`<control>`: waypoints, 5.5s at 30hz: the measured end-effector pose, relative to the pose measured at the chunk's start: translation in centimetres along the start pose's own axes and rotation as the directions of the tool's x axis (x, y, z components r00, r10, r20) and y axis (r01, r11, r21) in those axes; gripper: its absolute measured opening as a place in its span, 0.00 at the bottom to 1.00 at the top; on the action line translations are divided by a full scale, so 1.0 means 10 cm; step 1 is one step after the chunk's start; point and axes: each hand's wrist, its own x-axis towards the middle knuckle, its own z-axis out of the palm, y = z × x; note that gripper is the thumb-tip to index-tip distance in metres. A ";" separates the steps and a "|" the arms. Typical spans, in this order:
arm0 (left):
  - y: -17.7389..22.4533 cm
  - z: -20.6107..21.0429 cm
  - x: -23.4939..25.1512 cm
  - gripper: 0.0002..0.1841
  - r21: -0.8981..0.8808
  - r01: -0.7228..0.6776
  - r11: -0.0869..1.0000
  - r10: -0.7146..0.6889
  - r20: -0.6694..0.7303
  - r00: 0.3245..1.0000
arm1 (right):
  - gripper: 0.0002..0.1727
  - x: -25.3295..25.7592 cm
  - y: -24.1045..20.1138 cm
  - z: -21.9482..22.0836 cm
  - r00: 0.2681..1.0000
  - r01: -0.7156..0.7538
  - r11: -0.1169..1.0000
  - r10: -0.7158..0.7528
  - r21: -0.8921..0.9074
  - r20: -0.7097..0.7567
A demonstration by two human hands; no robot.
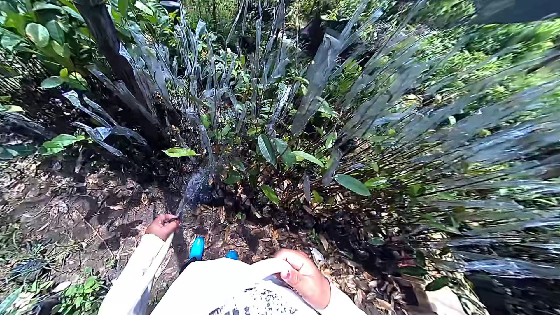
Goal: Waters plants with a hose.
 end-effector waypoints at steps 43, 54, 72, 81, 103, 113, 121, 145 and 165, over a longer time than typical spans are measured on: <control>1.03 0.76 0.04 0.18 -0.140 -0.056 0.989 0.088 0.230 0.969 | 0.17 -0.41 -0.27 -0.12 0.979 0.053 0.999 -0.051 0.003 -0.197; 1.05 0.82 0.30 0.18 -0.188 -0.090 0.978 0.124 0.178 0.976 | 0.18 -0.44 -0.26 -0.13 0.974 0.027 0.999 -0.033 -0.029 -0.225; 0.94 1.02 0.40 0.17 -0.231 -0.103 0.968 0.163 0.256 0.953 | 0.17 -0.42 -0.30 -0.13 0.972 0.028 1.000 -0.031 -0.015 -0.231; 0.80 0.96 0.32 0.18 -0.109 -0.061 0.992 0.093 0.321 0.943 | 0.18 -0.43 -0.25 -0.07 0.963 -0.024 1.000 0.021 -0.008 -0.269; -0.40 0.60 -0.27 0.15 -0.222 0.216 0.951 -0.163 0.235 0.958 | 0.18 -0.38 0.02 0.28 0.993 -0.109 0.993 0.111 0.056 -0.048; -0.61 0.71 -0.55 0.13 -0.256 0.329 0.909 -0.242 0.319 0.917 | 0.19 -0.36 0.05 0.32 0.993 -0.108 0.994 0.109 0.028 -0.038; -0.49 0.75 -0.46 0.12 -0.279 0.307 0.910 -0.212 0.323 0.922 | 0.20 -0.41 0.03 0.27 0.994 -0.093 0.996 0.094 0.015 -0.055; -0.35 -0.53 0.42 0.14 -0.092 0.224 0.970 -0.188 0.297 0.936 | 0.20 0.30 0.16 1.02 0.958 -0.221 0.972 0.201 -0.082 -0.204; -0.39 -0.67 1.05 0.13 -0.078 0.264 0.961 -0.207 0.427 0.880 | 0.17 0.89 0.25 1.27 0.929 -0.238 0.970 0.212 -0.049 -0.303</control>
